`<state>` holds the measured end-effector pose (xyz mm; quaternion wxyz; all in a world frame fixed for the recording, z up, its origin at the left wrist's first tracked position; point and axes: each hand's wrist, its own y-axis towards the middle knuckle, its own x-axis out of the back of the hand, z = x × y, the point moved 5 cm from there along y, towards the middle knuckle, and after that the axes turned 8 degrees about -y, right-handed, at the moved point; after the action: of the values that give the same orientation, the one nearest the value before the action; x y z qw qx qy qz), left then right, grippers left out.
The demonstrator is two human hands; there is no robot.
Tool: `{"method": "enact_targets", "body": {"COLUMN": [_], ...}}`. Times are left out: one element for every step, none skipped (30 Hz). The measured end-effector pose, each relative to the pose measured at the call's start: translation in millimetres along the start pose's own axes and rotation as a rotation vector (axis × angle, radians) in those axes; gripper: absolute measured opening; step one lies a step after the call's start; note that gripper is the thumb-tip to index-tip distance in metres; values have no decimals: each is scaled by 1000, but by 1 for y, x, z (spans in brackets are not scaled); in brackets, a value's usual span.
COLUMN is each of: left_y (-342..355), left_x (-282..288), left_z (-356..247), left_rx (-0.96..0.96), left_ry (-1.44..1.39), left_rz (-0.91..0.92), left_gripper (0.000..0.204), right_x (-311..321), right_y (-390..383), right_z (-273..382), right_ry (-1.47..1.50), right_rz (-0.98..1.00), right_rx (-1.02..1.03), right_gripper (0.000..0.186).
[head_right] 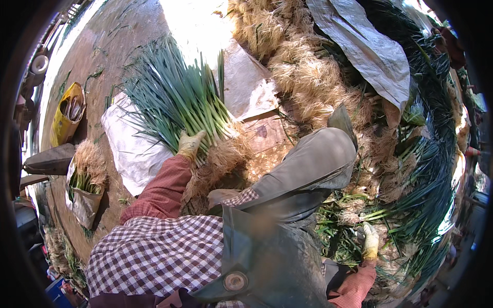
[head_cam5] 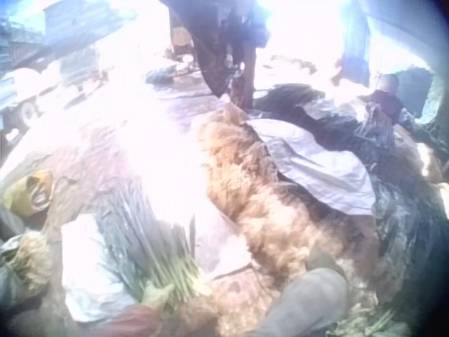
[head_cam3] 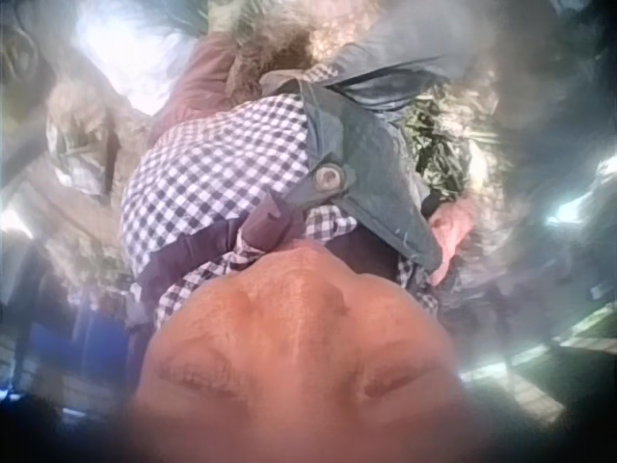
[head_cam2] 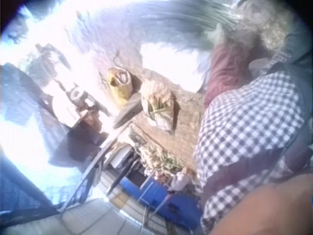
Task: The person cleans bunches of scallions by hand, stripping away the outer layers and cleaning the roots while sitting on the ground in a processing facility.
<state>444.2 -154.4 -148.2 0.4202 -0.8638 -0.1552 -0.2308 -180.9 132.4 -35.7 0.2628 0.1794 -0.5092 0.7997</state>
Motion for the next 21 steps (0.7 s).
{"method": "enact_targets", "body": {"left_y": [13,20,22,23,17,17,17,15,33,41,47,51,59,62,67,65,59,58,55,60,72], "left_x": [18,30,38,37,35,36,28,17,26,34,43,54,60,63,66,61,43,30,12,2,-1], "left_z": [4,1,-10,-25,-42,-49,-57,-62,-43,-29,-15,-9,-4,-10,-19,-35,-55,-68,-79,-81,-79], "left_rx": [-53,-227,-430,-650,-871,-871,-922,-970,-890,-827,-759,-738,-642,-602,-563,-653,-582,-575,-577,-544,-538], "left_ry": [58,184,243,305,364,364,562,760,786,764,740,701,692,602,512,590,692,729,768,835,895], "left_rz": [-136,-312,-297,-346,-392,-387,-283,-172,-212,-209,-203,-240,-289,-283,-275,-387,-370,-350,-321,-300,-270], "left_gripper": [83,75,69,67,66,66,63,62,64,66,67,69,66,64,62,58,54,50,45,40,35], "right_x": [-6,-13,-16,-19,-22,-24,-26,-30,-35,-36,-35,-34,-32,-33,-34,-36,-37,-39,-39,-44,-44], "right_y": [0,0,-2,-3,-4,-5,-7,-13,-16,-19,-24,-26,-25,-23,-22,-21,-21,-18,-15,-8,-6], "right_z": [5,8,10,11,10,10,10,11,14,11,7,2,-8,-16,-24,-34,-43,-46,-50,-48,-39], "right_ry": [-48,-71,-90,-79,-80,-73,-65,-30,10,28,41,31,33,43,54,38,13,18,25,-52,-119], "right_rz": [14,12,8,46,43,32,20,31,43,29,14,20,16,20,22,-6,-4,14,20,28,14], "right_rx": [-8,-21,-37,-25,-27,-19,-11,-12,-7,19,44,34,27,4,-21,-49,-80,-18,38,75,105], "right_gripper": [30,31,32,32,32,31,31,30,29,29,29,28,28,29,29,28,29,30,30,31,31]}}
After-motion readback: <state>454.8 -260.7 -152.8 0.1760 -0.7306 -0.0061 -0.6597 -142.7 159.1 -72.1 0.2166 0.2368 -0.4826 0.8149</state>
